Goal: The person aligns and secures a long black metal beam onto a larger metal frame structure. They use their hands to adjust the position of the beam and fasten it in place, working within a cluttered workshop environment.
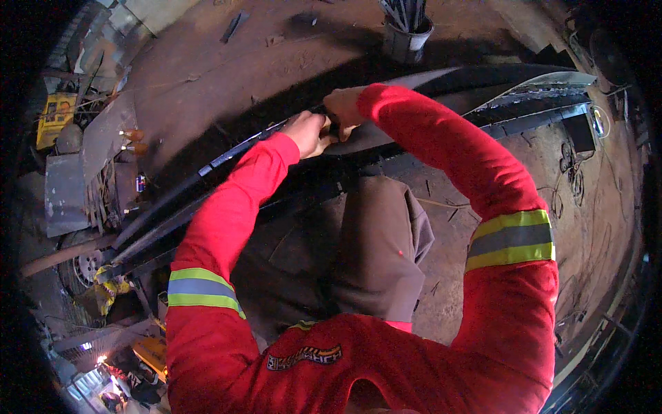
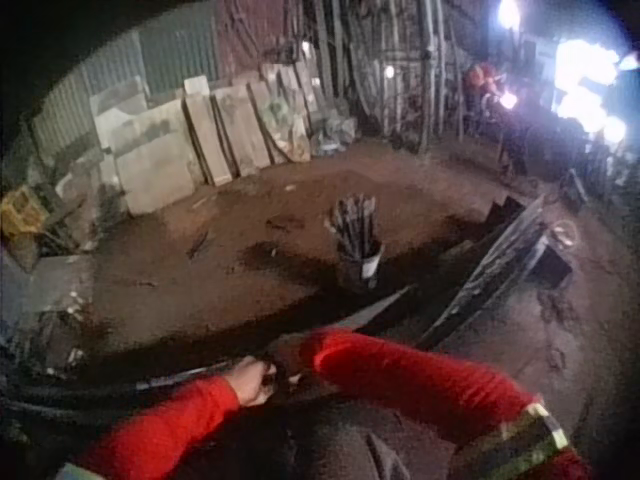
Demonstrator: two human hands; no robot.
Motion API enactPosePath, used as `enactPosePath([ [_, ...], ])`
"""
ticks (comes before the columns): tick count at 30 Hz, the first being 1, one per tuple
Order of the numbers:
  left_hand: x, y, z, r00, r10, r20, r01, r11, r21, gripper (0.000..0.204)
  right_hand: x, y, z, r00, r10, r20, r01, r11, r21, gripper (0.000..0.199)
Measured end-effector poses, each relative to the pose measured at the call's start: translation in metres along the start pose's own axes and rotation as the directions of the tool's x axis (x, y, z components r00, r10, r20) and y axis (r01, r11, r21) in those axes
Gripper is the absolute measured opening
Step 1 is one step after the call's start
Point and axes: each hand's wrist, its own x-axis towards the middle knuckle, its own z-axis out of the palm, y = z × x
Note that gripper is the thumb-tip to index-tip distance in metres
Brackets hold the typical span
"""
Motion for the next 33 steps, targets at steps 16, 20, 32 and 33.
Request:
enactPosePath([
  [16,-0.018,-0.01,0.028,0.966,0.072,-0.249,0.048,0.894,0.446,0.022,-0.011,-0.014,0.062,0.89,0.176,-0.42,-0.258,0.955,-0.148,0.025],
  [20,-0.033,-0.003,0.023,0.957,0.002,-0.29,0.109,0.924,0.367,0.031,-0.01,-0.004,0.074,0.827,0.141,-0.544,-0.203,0.978,-0.056,0.03],
  [32,-0.08,-0.029,0.006,0.969,-0.126,-0.21,0.118,0.992,-0.052,0.039,-0.023,-0.015,0.068,0.882,0.167,-0.441,-0.205,0.978,-0.039,0.032],
  [33,-0.075,-0.029,0.004,0.972,-0.138,-0.192,0.129,0.99,-0.059,0.04,-0.027,-0.021,0.065,0.864,0.165,-0.476,-0.197,0.98,-0.017,0.034],
])
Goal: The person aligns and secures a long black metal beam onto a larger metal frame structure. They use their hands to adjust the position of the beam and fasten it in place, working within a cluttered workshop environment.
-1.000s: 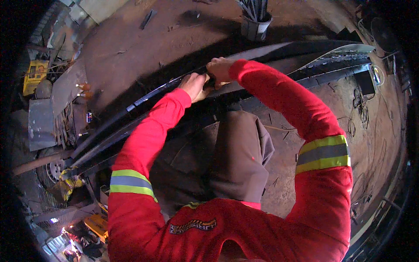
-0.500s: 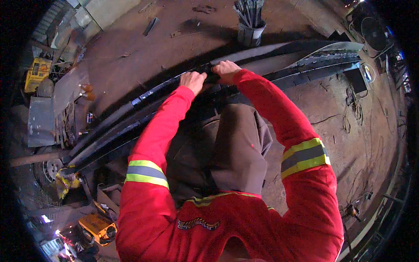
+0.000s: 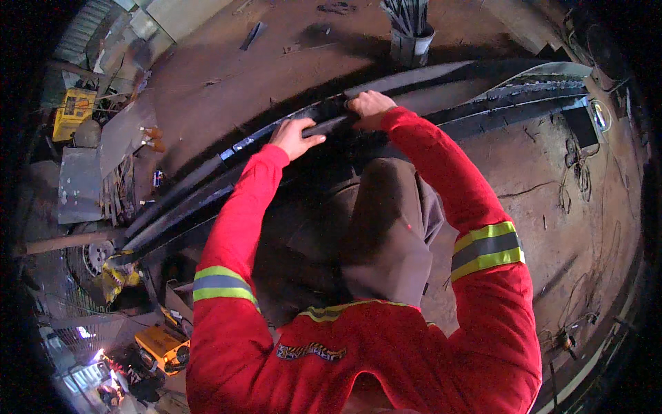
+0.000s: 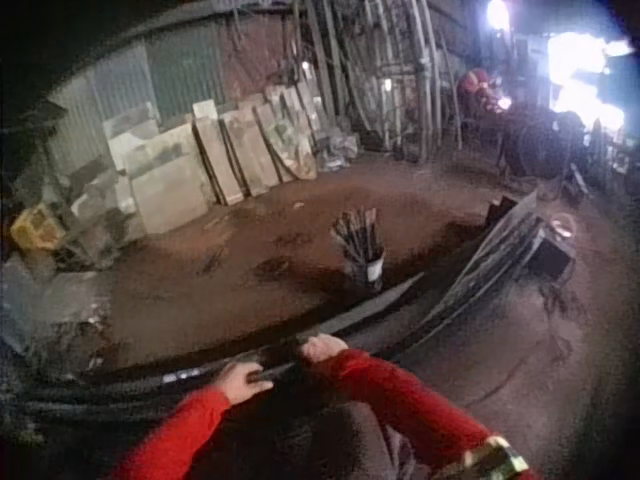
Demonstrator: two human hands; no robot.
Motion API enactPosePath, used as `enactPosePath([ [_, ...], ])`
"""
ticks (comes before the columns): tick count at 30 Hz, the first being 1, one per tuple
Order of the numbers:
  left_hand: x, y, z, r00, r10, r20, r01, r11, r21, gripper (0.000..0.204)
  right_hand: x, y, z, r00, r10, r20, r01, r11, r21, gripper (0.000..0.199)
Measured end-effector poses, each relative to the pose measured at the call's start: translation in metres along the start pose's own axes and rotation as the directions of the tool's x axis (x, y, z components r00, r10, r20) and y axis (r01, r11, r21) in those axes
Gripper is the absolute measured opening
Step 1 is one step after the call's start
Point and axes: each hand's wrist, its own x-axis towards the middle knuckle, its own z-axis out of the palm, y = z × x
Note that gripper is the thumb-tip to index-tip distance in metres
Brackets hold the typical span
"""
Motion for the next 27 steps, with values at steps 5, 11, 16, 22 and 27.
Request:
enactPosePath([
  [5,0.017,0.03,0.016,0.997,-0.009,-0.08,0.026,0.975,0.218,0.037,0.003,0.005,0.012,0.999,-0.017,-0.048,0.015,0.999,-0.04,0.031],
  [11,0.019,0.033,0.027,0.992,0.06,-0.107,-0.009,0.905,0.426,0.033,0.0,0.008,0.017,0.992,-0.066,-0.111,0.058,0.996,-0.075,0.031],
  [16,0.03,0.037,0.028,0.993,0.027,-0.119,0.033,0.877,0.479,0.034,0.003,0.014,0.031,0.982,-0.097,-0.164,0.077,0.99,-0.122,0.033],
  [22,0.012,0.003,-0.004,0.995,-0.041,0.087,0.058,0.978,-0.202,0.039,-0.002,0.014,0.026,0.989,-0.06,-0.135,0.045,0.992,-0.114,0.03],
  [27,0.027,0.043,0.022,0.991,0.046,-0.129,0.002,0.937,0.348,0.033,0.005,0.015,0.03,0.989,-0.041,-0.139,0.026,0.994,-0.103,0.039],
])
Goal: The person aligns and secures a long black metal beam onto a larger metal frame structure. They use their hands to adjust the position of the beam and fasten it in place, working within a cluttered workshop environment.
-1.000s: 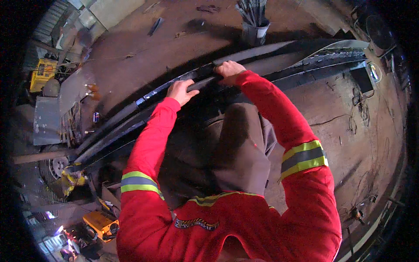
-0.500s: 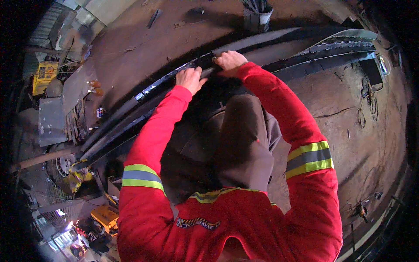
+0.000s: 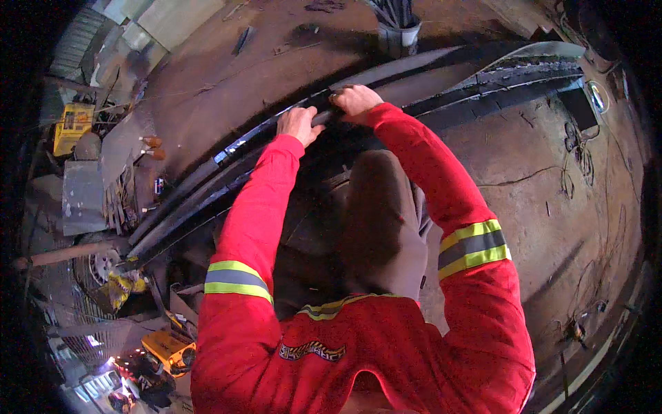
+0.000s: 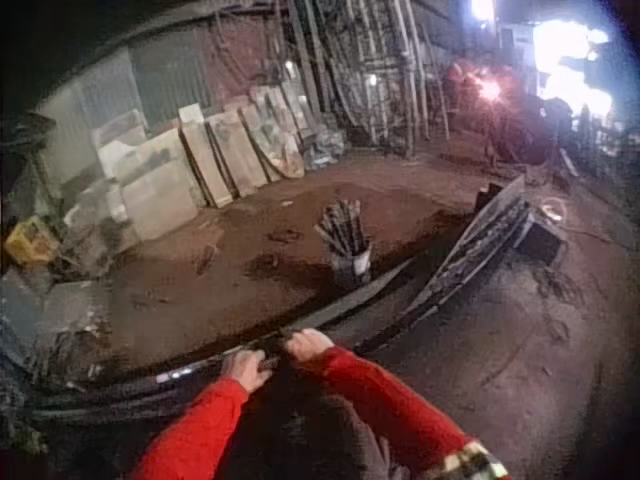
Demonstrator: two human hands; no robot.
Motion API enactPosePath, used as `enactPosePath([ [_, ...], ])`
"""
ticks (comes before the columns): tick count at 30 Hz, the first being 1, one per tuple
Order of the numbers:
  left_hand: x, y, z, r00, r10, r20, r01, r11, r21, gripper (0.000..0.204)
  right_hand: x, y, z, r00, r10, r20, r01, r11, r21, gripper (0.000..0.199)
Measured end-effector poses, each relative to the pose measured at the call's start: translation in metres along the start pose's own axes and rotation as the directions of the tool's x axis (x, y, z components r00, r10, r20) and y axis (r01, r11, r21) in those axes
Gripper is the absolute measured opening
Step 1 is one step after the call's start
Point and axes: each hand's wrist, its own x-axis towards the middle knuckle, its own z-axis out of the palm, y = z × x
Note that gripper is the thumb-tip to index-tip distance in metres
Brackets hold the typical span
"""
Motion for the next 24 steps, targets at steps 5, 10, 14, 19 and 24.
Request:
enactPosePath([
  [5,-0.006,0.001,0.005,0.998,-0.07,-0.004,0.07,0.997,0.039,0.037,0.002,0.003,-0.024,0.988,0.024,0.153,-0.053,0.981,0.188,0.037],
  [10,0.031,-0.001,0.0,0.974,0.075,0.213,0.005,0.936,-0.352,0.036,0.012,0.048,-0.051,0.893,0.095,0.441,-0.311,0.837,0.45,0.041],
  [14,0.071,0.0,-0.008,0.871,0.138,0.471,0.064,0.92,-0.386,0.036,0.034,0.048,-0.06,0.859,-0.098,0.503,-0.114,0.92,0.374,0.042],
  [19,0.098,-0.004,-0.011,0.73,0.247,0.637,0.032,0.919,-0.393,0.043,0.053,0.05,-0.071,0.668,-0.005,0.744,-0.275,0.928,0.253,0.034],
  [24,0.109,-0.021,-0.004,0.724,0.226,0.651,0.0,0.945,-0.327,0.043,0.072,0.059,-0.06,0.444,0.069,0.893,-0.456,0.876,0.159,0.033],
])
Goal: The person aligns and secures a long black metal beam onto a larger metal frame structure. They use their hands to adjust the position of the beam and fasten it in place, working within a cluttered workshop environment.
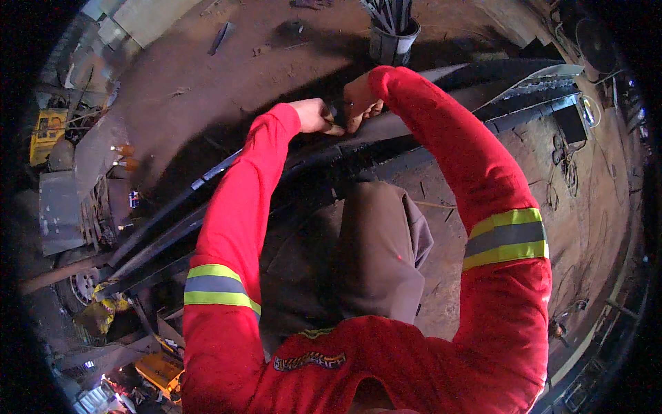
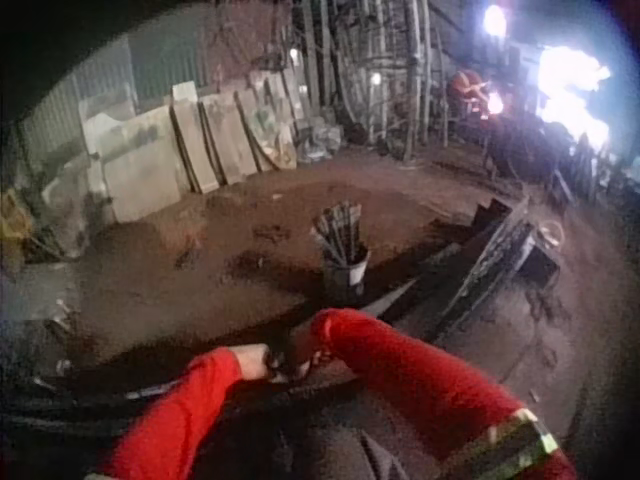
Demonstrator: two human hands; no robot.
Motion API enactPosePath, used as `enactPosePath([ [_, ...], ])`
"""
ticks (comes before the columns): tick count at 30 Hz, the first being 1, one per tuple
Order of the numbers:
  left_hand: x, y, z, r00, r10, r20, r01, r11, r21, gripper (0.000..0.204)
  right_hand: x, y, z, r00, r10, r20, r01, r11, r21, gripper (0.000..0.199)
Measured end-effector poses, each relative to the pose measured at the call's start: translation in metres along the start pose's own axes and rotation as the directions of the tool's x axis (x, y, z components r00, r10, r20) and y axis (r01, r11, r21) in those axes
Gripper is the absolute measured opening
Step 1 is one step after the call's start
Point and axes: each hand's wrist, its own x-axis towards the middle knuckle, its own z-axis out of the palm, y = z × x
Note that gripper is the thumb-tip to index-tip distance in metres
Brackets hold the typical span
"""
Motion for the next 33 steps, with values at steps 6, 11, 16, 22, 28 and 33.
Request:
enactPosePath([
  [6,0.004,0.017,0.005,0.994,-0.04,0.097,0.066,0.958,-0.28,0.037,-0.013,0.001,-0.006,0.988,-0.05,0.143,0.061,0.995,-0.074,0.036],
  [11,-0.013,0.019,0.017,0.968,0.121,-0.219,-0.12,0.993,0.017,0.028,-0.026,-0.012,0.005,0.965,-0.258,-0.053,0.217,0.894,-0.392,0.043],
  [16,-0.004,0.02,0.032,0.923,0.187,-0.336,-0.157,0.981,0.115,0.026,-0.017,-0.002,0.022,0.893,-0.41,-0.185,0.289,0.838,-0.462,0.039],
  [22,-0.006,0.038,0.044,0.891,0.039,-0.452,0.035,0.987,0.155,0.032,-0.028,-0.008,0.041,0.788,-0.498,-0.363,0.211,0.771,-0.6,0.031],
  [28,-0.01,0.055,0.049,0.849,-0.057,-0.526,0.104,0.993,0.06,0.03,-0.024,0.002,0.067,0.674,-0.493,-0.551,0.036,0.766,-0.642,0.022],
  [33,-0.015,0.06,0.05,0.862,-0.097,-0.497,0.14,0.989,0.048,0.032,-0.013,0.011,0.083,0.58,-0.487,-0.653,-0.034,0.786,-0.617,0.018],
])
